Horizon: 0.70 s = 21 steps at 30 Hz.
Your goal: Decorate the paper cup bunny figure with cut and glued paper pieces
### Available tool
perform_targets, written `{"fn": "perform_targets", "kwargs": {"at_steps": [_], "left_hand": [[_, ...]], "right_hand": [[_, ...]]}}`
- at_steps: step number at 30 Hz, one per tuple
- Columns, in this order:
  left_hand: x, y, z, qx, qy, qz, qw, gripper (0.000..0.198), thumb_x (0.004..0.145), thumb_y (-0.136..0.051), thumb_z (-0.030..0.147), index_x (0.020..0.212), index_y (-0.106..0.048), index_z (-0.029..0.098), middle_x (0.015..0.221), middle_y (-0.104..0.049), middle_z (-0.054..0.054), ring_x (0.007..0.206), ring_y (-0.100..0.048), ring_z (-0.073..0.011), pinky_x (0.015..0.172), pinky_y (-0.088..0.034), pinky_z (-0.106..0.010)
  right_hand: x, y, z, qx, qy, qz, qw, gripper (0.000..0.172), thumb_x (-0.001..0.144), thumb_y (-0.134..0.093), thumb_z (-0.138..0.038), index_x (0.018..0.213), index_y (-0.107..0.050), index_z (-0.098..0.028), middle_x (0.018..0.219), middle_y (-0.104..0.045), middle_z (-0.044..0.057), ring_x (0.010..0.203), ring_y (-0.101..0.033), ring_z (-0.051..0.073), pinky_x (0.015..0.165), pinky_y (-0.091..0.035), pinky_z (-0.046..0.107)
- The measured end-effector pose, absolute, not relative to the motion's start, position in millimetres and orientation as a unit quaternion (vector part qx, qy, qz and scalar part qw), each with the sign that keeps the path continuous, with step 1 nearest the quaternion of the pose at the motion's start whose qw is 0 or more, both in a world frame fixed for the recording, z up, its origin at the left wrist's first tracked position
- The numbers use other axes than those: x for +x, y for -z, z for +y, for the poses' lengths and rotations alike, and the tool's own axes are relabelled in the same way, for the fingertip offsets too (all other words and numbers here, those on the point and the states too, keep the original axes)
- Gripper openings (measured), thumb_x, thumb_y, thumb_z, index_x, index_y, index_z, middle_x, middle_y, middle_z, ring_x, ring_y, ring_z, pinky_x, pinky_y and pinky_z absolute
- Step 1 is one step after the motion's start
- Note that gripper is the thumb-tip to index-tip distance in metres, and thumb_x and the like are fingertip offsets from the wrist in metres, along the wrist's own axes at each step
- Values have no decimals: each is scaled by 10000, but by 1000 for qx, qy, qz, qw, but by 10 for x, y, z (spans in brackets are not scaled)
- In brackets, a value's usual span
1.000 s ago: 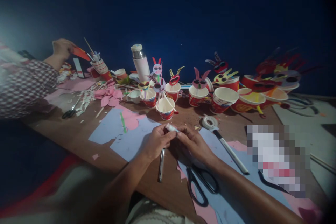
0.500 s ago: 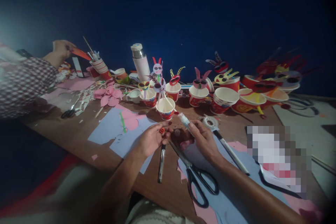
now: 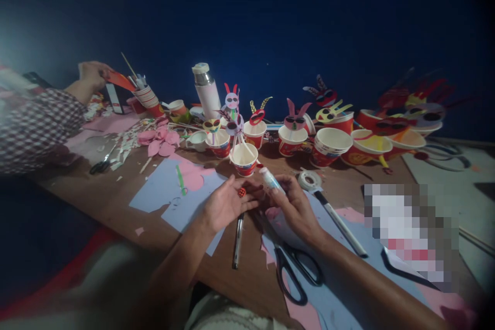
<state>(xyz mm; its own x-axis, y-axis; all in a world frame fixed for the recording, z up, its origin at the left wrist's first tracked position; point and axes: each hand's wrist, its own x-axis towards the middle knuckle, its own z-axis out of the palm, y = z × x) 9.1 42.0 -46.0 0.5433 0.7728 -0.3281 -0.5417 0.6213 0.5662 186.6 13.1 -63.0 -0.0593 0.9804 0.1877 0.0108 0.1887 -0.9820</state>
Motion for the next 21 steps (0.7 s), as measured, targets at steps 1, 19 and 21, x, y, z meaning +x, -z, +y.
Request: {"fn": "perform_targets", "kwargs": {"at_steps": [1, 19, 21], "left_hand": [[111, 443, 407, 201, -375, 274, 862, 384, 846, -425, 430, 945, -603, 105, 988, -637, -144, 955, -586, -241, 825, -438, -374], [242, 427, 297, 179, -306, 255, 900, 512, 867, -354, 484, 1102, -564, 80, 974, -650, -160, 901, -599, -245, 818, -416, -376], [233, 436, 303, 181, -309, 257, 898, 515, 880, -323, 471, 1094, -566, 71, 936, -658, -162, 886, -604, -245, 828, -411, -388]], "right_hand": [[1862, 609, 119, -449, -441, -580, 518, 206, 847, -505, -319, 1019, -459, -217, 910, -601, 25, 790, -575, 162, 683, -465, 284], [1868, 585, 103, -444, -243, -791, 343, 244, 752, -516, -96, 926, -631, -224, 904, -688, 18, 830, -595, 194, 757, -343, 305], [1876, 606, 107, -435, -243, -785, 368, 261, 751, -510, -86, 939, -624, -226, 913, -682, 16, 835, -591, 188, 765, -342, 307]]}}
